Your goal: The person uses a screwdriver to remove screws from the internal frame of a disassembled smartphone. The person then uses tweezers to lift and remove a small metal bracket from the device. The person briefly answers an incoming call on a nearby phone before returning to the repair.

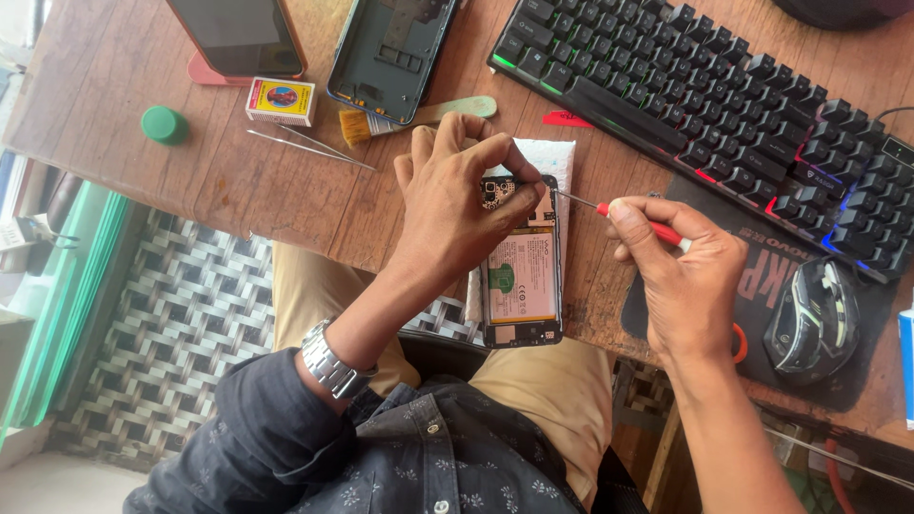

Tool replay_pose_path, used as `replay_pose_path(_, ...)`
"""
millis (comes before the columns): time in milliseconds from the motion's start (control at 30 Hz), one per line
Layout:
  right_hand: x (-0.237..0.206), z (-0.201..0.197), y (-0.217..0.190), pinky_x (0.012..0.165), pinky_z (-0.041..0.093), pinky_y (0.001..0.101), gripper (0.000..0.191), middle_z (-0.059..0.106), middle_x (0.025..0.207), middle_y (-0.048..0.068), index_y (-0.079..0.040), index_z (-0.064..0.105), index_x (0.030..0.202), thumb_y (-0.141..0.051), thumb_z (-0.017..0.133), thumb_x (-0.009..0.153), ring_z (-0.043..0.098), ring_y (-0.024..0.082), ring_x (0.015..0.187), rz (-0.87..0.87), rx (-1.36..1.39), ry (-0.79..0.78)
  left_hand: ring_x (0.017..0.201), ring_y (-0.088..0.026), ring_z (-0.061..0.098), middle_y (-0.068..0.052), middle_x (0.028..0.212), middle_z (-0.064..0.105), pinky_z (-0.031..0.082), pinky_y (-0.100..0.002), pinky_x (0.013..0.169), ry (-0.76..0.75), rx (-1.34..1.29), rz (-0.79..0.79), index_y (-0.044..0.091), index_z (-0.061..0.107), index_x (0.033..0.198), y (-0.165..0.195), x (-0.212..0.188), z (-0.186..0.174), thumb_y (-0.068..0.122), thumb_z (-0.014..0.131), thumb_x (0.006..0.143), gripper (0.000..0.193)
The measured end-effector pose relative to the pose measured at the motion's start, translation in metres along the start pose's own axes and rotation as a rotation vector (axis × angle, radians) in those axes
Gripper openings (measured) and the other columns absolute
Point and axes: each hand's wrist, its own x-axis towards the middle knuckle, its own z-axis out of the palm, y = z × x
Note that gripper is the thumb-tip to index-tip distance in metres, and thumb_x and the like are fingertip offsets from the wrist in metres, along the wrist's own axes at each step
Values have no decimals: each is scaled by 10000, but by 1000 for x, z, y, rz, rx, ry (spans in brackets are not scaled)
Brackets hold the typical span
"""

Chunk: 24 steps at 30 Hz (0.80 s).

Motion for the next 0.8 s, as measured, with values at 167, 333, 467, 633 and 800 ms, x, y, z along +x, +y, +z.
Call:
replay_pose_path(167,2,1,0,673,533,220,158,733,893,84,18,773,1054,-110,781,962,649,91,733,55,7,-29,1100,-237,472,-1,1078,546,287,-432,921,4,-2,12,248,779,875,0,-1,-1,372,842,797,160)
replay_pose_path(333,4,2,-1,679,536,222,151,755,931,85,27,754,1033,-114,768,980,674,92,768,22,38,19,1108,-239,473,-2,1099,551,296,-427,926,20,-19,16,249,774,887,-2,-1,-2,364,832,810,150)
replay_pose_path(467,4,1,-1,685,537,222,153,756,941,81,27,758,1036,-114,770,977,673,87,778,17,37,-7,1117,-245,474,0,1103,559,305,-433,931,25,2,22,248,768,894,-2,-2,0,369,836,805,165)
replay_pose_path(633,2,1,1,690,535,219,151,752,935,78,23,759,1048,-109,776,976,669,86,776,6,18,7,1123,-257,474,-8,1112,561,308,-438,931,59,5,56,253,770,918,-3,-4,1,362,834,816,163)
replay_pose_path(800,-2,3,1,698,541,219,138,754,955,68,16,756,1046,-100,778,973,676,81,795,-26,-14,16,1120,-259,475,-10,1113,568,312,-436,929,59,0,48,254,771,922,-2,-5,1,372,832,824,166)
